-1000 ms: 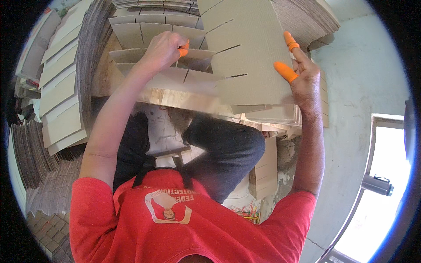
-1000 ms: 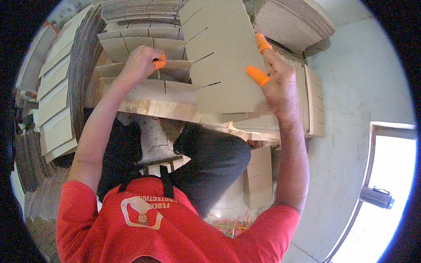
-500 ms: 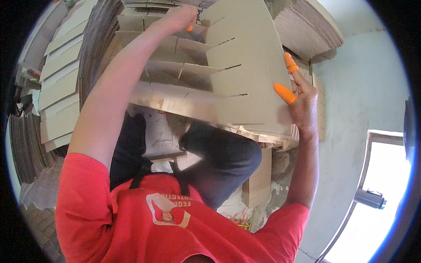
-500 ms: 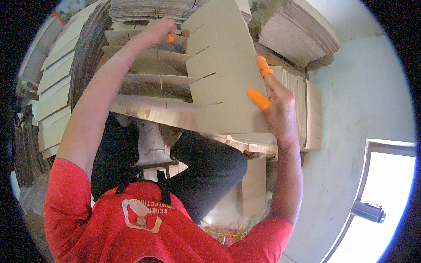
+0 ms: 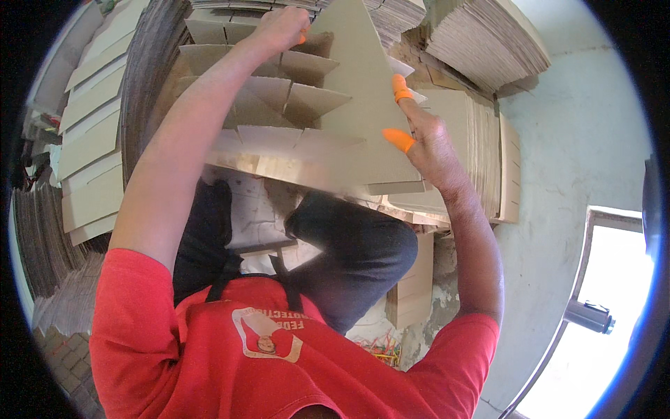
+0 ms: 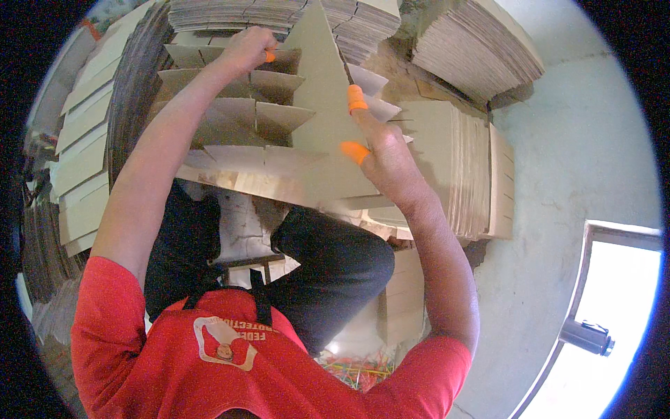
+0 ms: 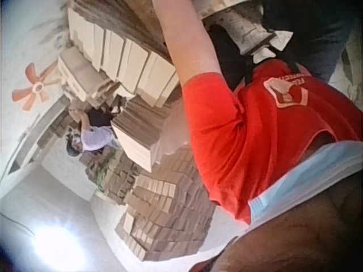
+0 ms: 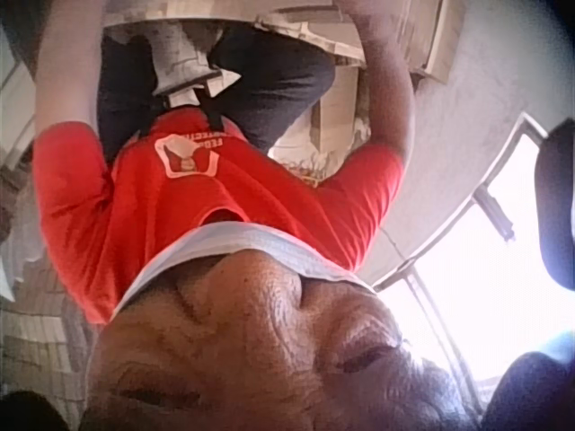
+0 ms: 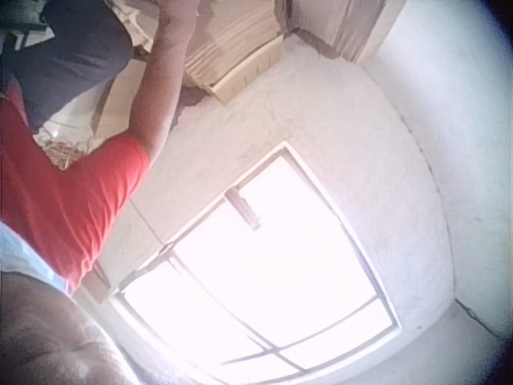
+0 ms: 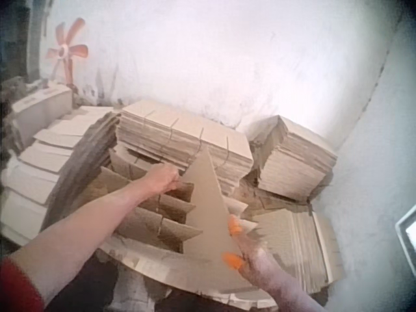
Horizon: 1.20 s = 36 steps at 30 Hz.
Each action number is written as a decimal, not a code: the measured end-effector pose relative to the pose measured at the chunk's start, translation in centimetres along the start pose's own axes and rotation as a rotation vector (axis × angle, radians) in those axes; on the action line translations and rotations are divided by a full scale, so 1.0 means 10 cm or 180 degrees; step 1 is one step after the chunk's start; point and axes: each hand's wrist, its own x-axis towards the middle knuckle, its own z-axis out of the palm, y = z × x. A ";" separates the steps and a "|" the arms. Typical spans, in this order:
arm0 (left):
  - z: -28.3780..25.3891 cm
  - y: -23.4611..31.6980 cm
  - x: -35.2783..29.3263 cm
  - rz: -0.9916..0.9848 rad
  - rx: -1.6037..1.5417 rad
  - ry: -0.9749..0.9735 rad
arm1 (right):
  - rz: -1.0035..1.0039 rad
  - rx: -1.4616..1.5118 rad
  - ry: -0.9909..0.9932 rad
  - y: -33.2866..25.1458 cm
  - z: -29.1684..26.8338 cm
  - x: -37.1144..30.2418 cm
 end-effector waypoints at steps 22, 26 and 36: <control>-0.15 0.40 -0.17 0.1229 0.0254 -0.0560 | 0.0751 -0.1890 0.1732 0.66 0.13 -0.84; -0.26 0.61 -0.22 0.0876 0.0814 -0.1225 | 0.2243 -0.2626 0.1347 1.15 0.16 -1.52; -1.05 1.01 -0.95 0.0151 -0.1411 0.0983 | 0.2814 -0.1525 0.1907 1.68 -0.03 -1.84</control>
